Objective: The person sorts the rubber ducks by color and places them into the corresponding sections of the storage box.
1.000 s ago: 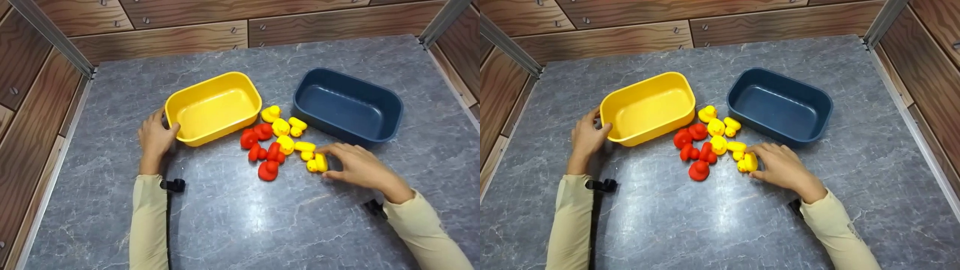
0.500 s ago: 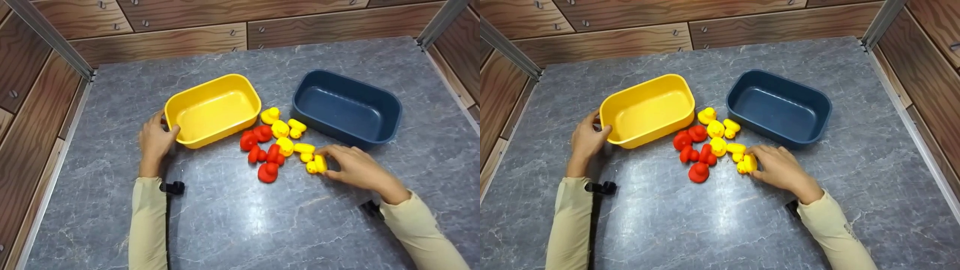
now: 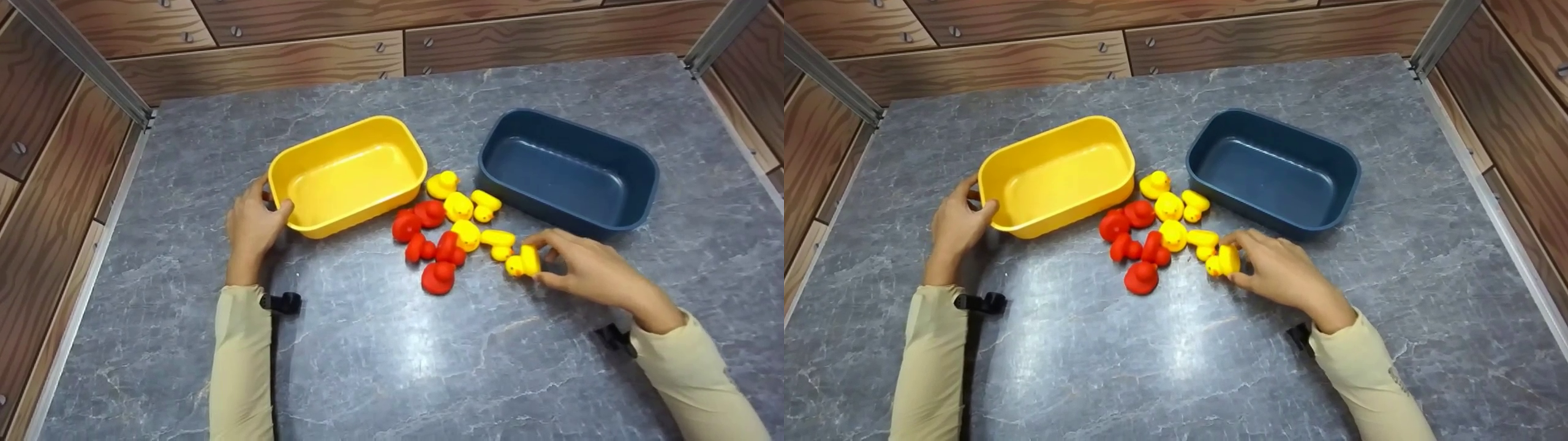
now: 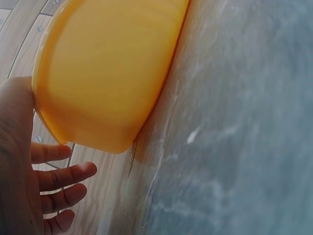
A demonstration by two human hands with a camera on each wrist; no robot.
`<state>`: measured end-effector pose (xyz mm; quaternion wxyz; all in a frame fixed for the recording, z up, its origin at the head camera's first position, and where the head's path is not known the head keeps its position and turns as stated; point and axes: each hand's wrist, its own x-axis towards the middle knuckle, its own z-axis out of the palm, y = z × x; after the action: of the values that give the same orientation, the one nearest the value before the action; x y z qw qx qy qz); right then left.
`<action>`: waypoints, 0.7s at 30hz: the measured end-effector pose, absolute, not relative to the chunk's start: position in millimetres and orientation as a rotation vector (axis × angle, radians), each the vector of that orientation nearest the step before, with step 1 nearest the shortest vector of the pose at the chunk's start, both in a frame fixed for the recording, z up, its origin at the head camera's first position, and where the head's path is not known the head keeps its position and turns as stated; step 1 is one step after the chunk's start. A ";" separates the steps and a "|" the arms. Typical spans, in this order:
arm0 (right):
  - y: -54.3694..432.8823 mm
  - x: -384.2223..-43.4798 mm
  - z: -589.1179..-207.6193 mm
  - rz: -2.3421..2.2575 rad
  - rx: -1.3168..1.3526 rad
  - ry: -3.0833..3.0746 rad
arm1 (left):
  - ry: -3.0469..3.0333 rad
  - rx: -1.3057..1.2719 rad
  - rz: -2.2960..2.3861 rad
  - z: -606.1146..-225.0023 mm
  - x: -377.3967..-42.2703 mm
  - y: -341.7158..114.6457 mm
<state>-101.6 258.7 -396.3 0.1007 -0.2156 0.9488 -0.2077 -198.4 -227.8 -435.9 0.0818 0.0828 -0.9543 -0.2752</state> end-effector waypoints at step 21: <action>222.1 -126.0 -366.9 -0.975 -0.723 2.838 | -2.853 0.282 -0.843 -435.2 -198.9 -226.9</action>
<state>-126.0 222.1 -366.9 0.0274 -0.2342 0.9190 -0.3158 -198.9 -226.9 -435.2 0.0764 0.0940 -0.9519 -0.2813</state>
